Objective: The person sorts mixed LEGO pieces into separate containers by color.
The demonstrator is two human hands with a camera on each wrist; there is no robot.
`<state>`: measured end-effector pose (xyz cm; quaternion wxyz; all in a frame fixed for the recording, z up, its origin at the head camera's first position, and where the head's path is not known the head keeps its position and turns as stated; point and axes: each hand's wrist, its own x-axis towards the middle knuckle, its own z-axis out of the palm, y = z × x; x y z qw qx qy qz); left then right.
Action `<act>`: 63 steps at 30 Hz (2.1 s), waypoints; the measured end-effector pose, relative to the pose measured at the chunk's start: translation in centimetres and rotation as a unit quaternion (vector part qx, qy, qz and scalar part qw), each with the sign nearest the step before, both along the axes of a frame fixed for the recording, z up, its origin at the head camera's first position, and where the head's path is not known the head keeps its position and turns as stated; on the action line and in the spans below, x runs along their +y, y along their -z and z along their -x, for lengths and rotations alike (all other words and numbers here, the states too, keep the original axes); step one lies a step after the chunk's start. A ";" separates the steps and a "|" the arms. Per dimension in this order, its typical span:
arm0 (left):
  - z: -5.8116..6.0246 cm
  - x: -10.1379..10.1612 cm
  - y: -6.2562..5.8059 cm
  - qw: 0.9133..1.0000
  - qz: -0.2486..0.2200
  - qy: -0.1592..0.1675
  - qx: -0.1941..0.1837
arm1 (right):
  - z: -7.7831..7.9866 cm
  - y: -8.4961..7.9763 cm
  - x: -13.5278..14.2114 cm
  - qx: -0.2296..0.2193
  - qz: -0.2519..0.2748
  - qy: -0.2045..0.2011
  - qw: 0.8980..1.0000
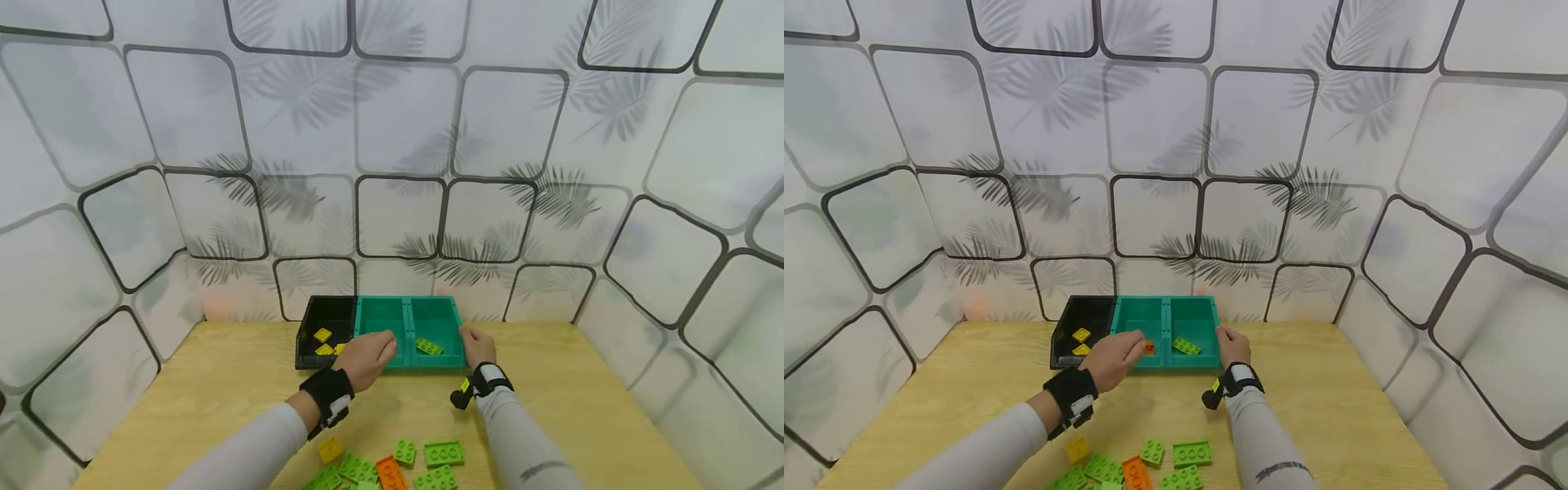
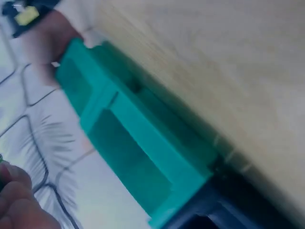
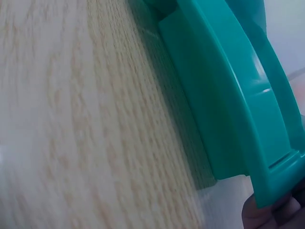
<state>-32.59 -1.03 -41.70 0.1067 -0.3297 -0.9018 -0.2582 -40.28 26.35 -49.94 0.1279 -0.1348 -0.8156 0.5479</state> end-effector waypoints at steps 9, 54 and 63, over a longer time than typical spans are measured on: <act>5.7 6.8 2.7 0.969 0.117 0.011 0.216 | -0.9 -0.5 -0.8 0.016 -0.024 0.003 1.000; -4.8 8.7 4.6 0.933 0.319 0.147 0.077 | -0.6 -0.7 -0.4 0.011 -0.037 -0.004 0.999; -5.2 9.1 5.3 0.935 0.324 0.145 -0.007 | -0.7 -0.4 -0.5 0.008 -0.036 0.008 0.999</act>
